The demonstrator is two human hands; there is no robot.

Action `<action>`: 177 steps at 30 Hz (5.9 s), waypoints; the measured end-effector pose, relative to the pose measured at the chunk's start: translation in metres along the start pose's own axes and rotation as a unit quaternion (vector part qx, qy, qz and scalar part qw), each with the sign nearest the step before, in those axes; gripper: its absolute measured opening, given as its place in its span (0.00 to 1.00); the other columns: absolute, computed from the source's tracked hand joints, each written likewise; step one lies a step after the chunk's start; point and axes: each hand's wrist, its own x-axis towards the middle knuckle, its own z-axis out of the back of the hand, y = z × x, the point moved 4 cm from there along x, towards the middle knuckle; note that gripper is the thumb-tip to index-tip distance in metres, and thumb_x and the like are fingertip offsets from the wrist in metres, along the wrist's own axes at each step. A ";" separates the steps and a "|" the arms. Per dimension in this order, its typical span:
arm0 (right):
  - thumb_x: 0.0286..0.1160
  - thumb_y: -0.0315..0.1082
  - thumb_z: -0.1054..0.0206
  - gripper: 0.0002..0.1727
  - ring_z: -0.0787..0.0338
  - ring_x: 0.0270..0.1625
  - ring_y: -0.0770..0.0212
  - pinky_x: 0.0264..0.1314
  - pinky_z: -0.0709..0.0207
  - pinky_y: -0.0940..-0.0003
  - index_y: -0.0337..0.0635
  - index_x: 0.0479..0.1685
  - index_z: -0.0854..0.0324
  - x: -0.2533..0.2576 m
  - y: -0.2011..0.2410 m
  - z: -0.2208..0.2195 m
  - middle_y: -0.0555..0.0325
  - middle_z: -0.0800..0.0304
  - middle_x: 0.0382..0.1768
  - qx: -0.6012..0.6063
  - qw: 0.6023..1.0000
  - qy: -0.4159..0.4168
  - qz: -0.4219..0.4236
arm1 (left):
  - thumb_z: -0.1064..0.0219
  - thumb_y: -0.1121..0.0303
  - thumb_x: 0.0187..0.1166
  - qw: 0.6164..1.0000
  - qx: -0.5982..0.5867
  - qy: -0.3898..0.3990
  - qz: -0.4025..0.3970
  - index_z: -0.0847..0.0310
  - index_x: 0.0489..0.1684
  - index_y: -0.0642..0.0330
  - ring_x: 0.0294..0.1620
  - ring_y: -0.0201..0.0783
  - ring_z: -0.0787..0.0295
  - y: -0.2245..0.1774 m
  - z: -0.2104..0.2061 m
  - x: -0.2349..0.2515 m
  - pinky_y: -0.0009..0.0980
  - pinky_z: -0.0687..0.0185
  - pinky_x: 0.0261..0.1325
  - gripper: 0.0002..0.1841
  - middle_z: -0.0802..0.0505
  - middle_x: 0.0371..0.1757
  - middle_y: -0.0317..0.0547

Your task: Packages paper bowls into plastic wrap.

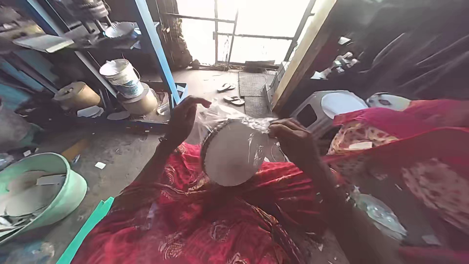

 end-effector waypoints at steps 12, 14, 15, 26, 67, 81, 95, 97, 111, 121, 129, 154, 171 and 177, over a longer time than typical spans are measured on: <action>0.82 0.31 0.35 0.09 0.11 0.57 0.60 0.64 0.17 0.66 0.32 0.43 0.15 0.053 0.013 0.055 0.45 0.10 0.50 -0.023 0.994 -0.105 0.028 | 0.47 0.77 0.88 0.985 0.173 0.006 -0.009 0.20 0.70 0.68 0.66 0.48 0.11 -0.013 -0.029 0.039 0.40 0.19 0.73 0.17 0.09 0.64 0.58; 0.79 0.30 0.32 0.09 0.09 0.56 0.51 0.63 0.16 0.59 0.30 0.41 0.13 0.056 -0.003 0.050 0.40 0.10 0.50 -0.043 0.998 -0.037 0.040 | 0.50 0.80 0.87 0.968 0.220 0.104 0.055 0.17 0.67 0.68 0.60 0.57 0.08 0.009 -0.040 0.043 0.51 0.17 0.69 0.18 0.08 0.59 0.61; 0.78 0.29 0.32 0.08 0.08 0.55 0.49 0.62 0.16 0.59 0.31 0.40 0.12 0.061 -0.008 0.051 0.39 0.09 0.49 -0.058 0.997 -0.006 0.053 | 0.51 0.81 0.87 0.959 0.237 0.134 0.075 0.17 0.67 0.67 0.60 0.59 0.09 0.016 -0.043 0.047 0.54 0.18 0.68 0.19 0.08 0.60 0.62; 0.73 0.38 0.23 0.18 0.09 0.41 0.42 0.47 0.17 0.38 0.30 0.51 0.13 0.045 -0.062 0.013 0.39 0.09 0.42 -0.010 0.969 0.173 -0.174 | 0.52 0.71 0.92 0.996 0.081 -0.026 0.011 0.15 0.47 0.70 0.44 0.41 0.10 0.008 -0.047 0.078 0.41 0.14 0.55 0.17 0.07 0.43 0.52; 0.74 0.28 0.30 0.07 0.11 0.45 0.47 0.54 0.19 0.48 0.35 0.44 0.10 -0.036 -0.066 -0.106 0.44 0.12 0.40 0.059 0.915 0.347 -0.196 | 0.41 0.83 0.83 0.933 0.066 0.343 0.083 0.13 0.57 0.70 0.36 0.48 0.10 0.128 -0.046 -0.013 0.44 0.13 0.46 0.13 0.07 0.48 0.61; 0.85 0.32 0.37 0.10 0.13 0.28 0.57 0.35 0.17 0.57 0.31 0.46 0.23 0.005 -0.035 -0.110 0.48 0.15 0.30 0.156 0.941 0.193 -0.228 | 0.52 0.63 0.94 0.910 -0.073 0.293 0.285 0.24 0.72 0.68 0.41 0.46 0.13 0.113 -0.107 -0.077 0.45 0.15 0.51 0.20 0.11 0.47 0.60; 0.75 0.22 0.32 0.06 0.08 0.41 0.47 0.50 0.14 0.51 0.33 0.36 0.09 0.000 -0.068 -0.048 0.43 0.09 0.38 -0.003 0.981 0.176 -0.078 | 0.44 0.80 0.85 0.789 0.379 0.478 0.077 0.16 0.54 0.69 0.53 0.62 0.10 0.082 -0.097 0.009 0.58 0.16 0.53 0.11 0.11 0.54 0.63; 0.78 0.24 0.33 0.07 0.07 0.42 0.45 0.49 0.13 0.50 0.32 0.40 0.10 0.007 -0.048 -0.043 0.41 0.09 0.40 -0.045 0.987 0.131 -0.077 | 0.45 0.82 0.84 0.771 0.410 0.477 0.103 0.17 0.55 0.70 0.55 0.63 0.10 0.077 -0.091 0.025 0.59 0.16 0.55 0.12 0.11 0.56 0.64; 0.82 0.24 0.38 0.09 0.07 0.48 0.42 0.54 0.14 0.45 0.35 0.46 0.10 -0.056 -0.095 -0.090 0.42 0.08 0.45 -0.095 0.963 0.195 -0.158 | 0.45 0.79 0.85 0.763 0.386 0.501 0.131 0.17 0.55 0.67 0.55 0.63 0.09 0.091 -0.109 0.009 0.60 0.16 0.55 0.11 0.09 0.51 0.63; 0.72 0.15 0.36 0.10 0.10 0.49 0.44 0.55 0.16 0.50 0.34 0.38 0.10 -0.050 -0.094 -0.111 0.43 0.12 0.42 -0.026 0.955 0.281 -0.089 | 0.42 0.53 0.91 0.598 0.314 0.673 0.302 0.14 0.50 0.76 0.63 0.62 0.13 0.129 -0.118 -0.043 0.63 0.26 0.68 0.27 0.09 0.55 0.67; 0.78 0.20 0.39 0.08 0.11 0.49 0.44 0.54 0.17 0.49 0.34 0.39 0.12 -0.060 -0.095 -0.107 0.43 0.13 0.43 -0.044 0.934 0.322 -0.149 | 0.56 0.59 0.96 0.731 -0.185 0.485 0.443 0.24 0.30 0.58 0.16 0.21 0.35 0.127 -0.099 -0.026 0.19 0.36 0.24 0.22 0.29 0.16 0.28; 0.89 0.32 0.46 0.24 0.10 0.48 0.54 0.58 0.18 0.55 0.48 0.83 0.28 -0.019 0.004 -0.179 0.46 0.09 0.51 0.226 0.870 0.410 -0.152 | 0.54 0.47 0.94 0.722 -0.291 0.172 0.604 0.21 0.52 0.58 0.19 0.24 0.29 0.115 -0.164 -0.042 0.21 0.31 0.24 0.24 0.15 0.30 0.35; 0.80 0.24 0.34 0.08 0.08 0.33 0.67 0.42 0.11 0.69 0.32 0.50 0.12 -0.010 -0.037 -0.162 0.55 0.07 0.35 0.443 0.809 0.159 -0.351 | 0.48 0.65 0.93 0.747 -0.351 0.322 0.463 0.22 0.52 0.58 0.27 0.24 0.20 0.113 -0.157 -0.044 0.23 0.21 0.32 0.11 0.16 0.30 0.33; 0.78 0.24 0.34 0.08 0.09 0.31 0.66 0.39 0.11 0.67 0.37 0.44 0.09 -0.002 -0.034 -0.150 0.56 0.06 0.34 0.226 0.942 0.183 -0.169 | 0.51 0.75 0.91 0.847 -0.079 0.441 0.285 0.18 0.62 0.69 0.46 0.41 0.15 0.079 -0.155 -0.028 0.40 0.20 0.55 0.16 0.10 0.48 0.55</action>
